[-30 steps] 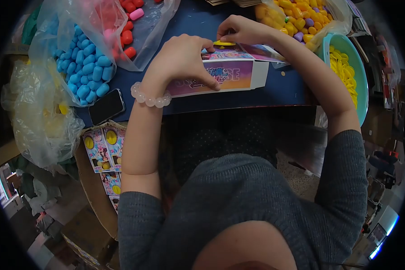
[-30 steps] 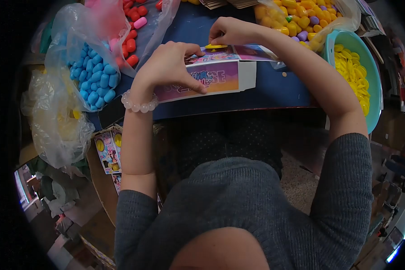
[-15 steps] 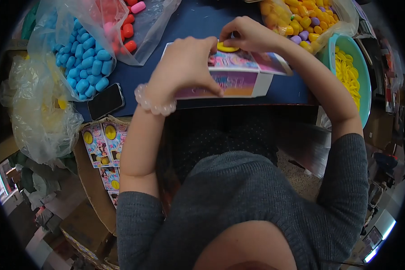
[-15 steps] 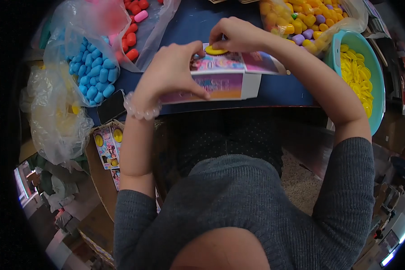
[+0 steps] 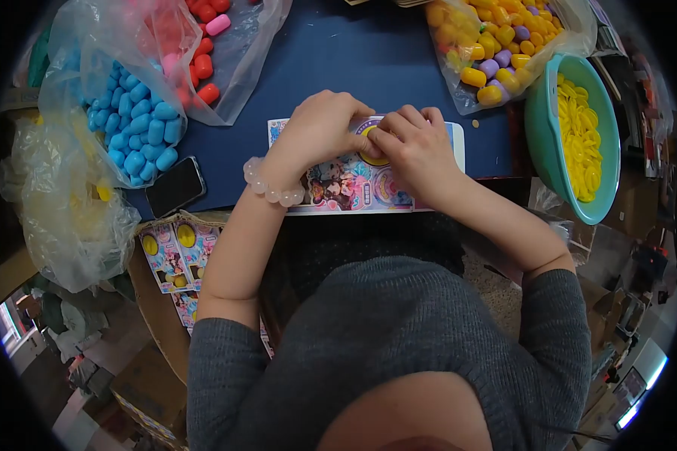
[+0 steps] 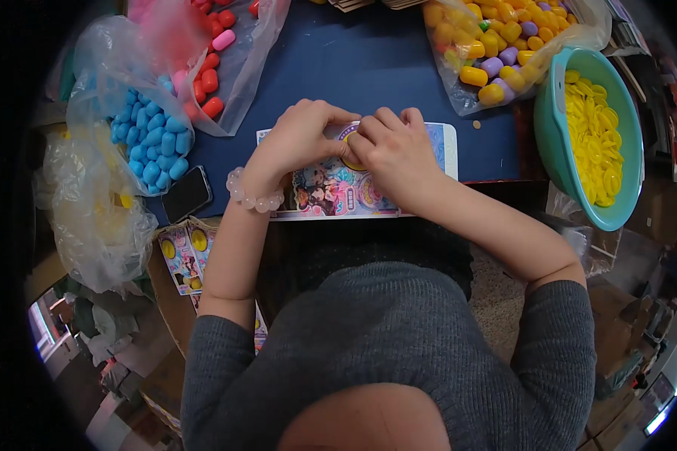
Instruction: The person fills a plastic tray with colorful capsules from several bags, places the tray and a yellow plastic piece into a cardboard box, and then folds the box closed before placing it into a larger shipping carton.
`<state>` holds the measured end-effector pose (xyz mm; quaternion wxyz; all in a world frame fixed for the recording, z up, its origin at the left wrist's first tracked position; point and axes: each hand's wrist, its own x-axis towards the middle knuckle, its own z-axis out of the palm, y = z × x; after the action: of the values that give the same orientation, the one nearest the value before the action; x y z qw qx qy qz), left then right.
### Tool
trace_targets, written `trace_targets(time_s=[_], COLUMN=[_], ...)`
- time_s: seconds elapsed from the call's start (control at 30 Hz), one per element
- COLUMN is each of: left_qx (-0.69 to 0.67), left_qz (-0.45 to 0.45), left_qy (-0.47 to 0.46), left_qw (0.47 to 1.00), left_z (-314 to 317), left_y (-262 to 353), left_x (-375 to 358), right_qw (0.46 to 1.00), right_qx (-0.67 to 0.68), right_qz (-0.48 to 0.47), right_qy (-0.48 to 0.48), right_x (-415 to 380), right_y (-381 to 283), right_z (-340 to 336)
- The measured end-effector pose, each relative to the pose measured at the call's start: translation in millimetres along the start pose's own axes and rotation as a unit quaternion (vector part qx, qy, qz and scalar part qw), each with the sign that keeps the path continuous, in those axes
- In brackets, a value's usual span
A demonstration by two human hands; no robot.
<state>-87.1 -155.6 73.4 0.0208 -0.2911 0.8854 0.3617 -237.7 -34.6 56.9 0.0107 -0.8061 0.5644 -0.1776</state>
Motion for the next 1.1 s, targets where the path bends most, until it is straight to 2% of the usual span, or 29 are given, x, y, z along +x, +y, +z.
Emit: trace_targets(time_s=[0.07,0.13,0.2,0.3,0.37,0.43,0.47,0.53,0.57,0.6,0.63,0.67,0.7,0.73,0.77,0.83,0.9,0.93,1.0,1.03,1.07,1.1], left_qx=[0.029,0.024,-0.003,-0.038,-0.043,0.078,0.165,0.208,0.161,0.168,0.052,-0.065,-0.266,-0.365,-0.406,-0.445,-0.642,-0.626,-0.504,-0.483,-0.325,-0.154], left_qz=[0.019,0.052,0.032,-0.002,-0.016,0.077,0.105,0.064,0.049,0.050,0.114,0.176,0.223,0.200,0.161,0.120,0.085,0.125,0.034,0.069,0.107,0.134], left_qy=[0.034,0.073,0.071,0.050,0.031,0.059,0.125,0.076,0.033,0.044,0.025,0.004,0.008,0.017,0.039,0.075,0.177,0.216,0.369,0.403,0.451,0.483], left_qw=[0.999,0.996,0.997,0.998,0.998,0.992,0.973,0.973,0.985,0.983,0.992,0.982,0.938,0.909,0.899,0.884,0.741,0.739,0.780,0.774,0.824,0.852], left_z=[3,10,9,7,8,10,31,31,21,7,-8,-20,-20,-26,-22,-14,1,7,21,22,17,9], left_y=[-6,-12,-13,-11,-9,0,-5,17,25,26,23,18,2,1,-13,-27,-20,-15,2,6,10,17], left_x=[-1,-1,-4,-5,-9,-20,-27,-44,-47,-49,-53,-58,-58,-64,-69,-76,-82,-81,-81,-79,-77,-78], right_qw=[0.998,0.997,0.996,0.996,0.992,0.988,0.983,0.943,0.924,0.875,0.813,0.730,0.720,0.704,0.697,0.742,0.731,0.720,0.714,0.710,0.728,0.744], right_qx=[-0.031,-0.027,-0.022,-0.001,0.025,0.040,0.055,0.221,0.321,0.430,0.531,0.631,0.665,0.696,0.710,0.666,0.676,0.683,0.682,0.682,0.656,0.637], right_qz=[0.032,0.047,0.060,0.083,0.106,0.120,0.135,0.164,0.119,0.117,0.113,0.139,0.114,0.089,0.069,0.068,0.091,0.112,0.133,0.139,0.145,0.116], right_qy=[0.049,0.055,0.057,0.023,-0.067,-0.086,-0.109,-0.184,-0.171,-0.191,-0.211,-0.223,-0.163,-0.105,-0.072,-0.041,0.015,0.048,0.087,0.108,0.135,0.166], right_x=[0,2,2,3,6,13,19,32,30,29,29,26,23,17,20,29,33,34,38,42,45,47], right_y=[-5,-3,-2,0,2,6,11,36,61,81,93,103,101,94,83,54,28,14,2,1,1,4], right_z=[2,1,5,11,6,-3,-10,-30,-33,-44,-58,-72,-74,-72,-64,-63,-49,-44,-35,-31,-26,-20])
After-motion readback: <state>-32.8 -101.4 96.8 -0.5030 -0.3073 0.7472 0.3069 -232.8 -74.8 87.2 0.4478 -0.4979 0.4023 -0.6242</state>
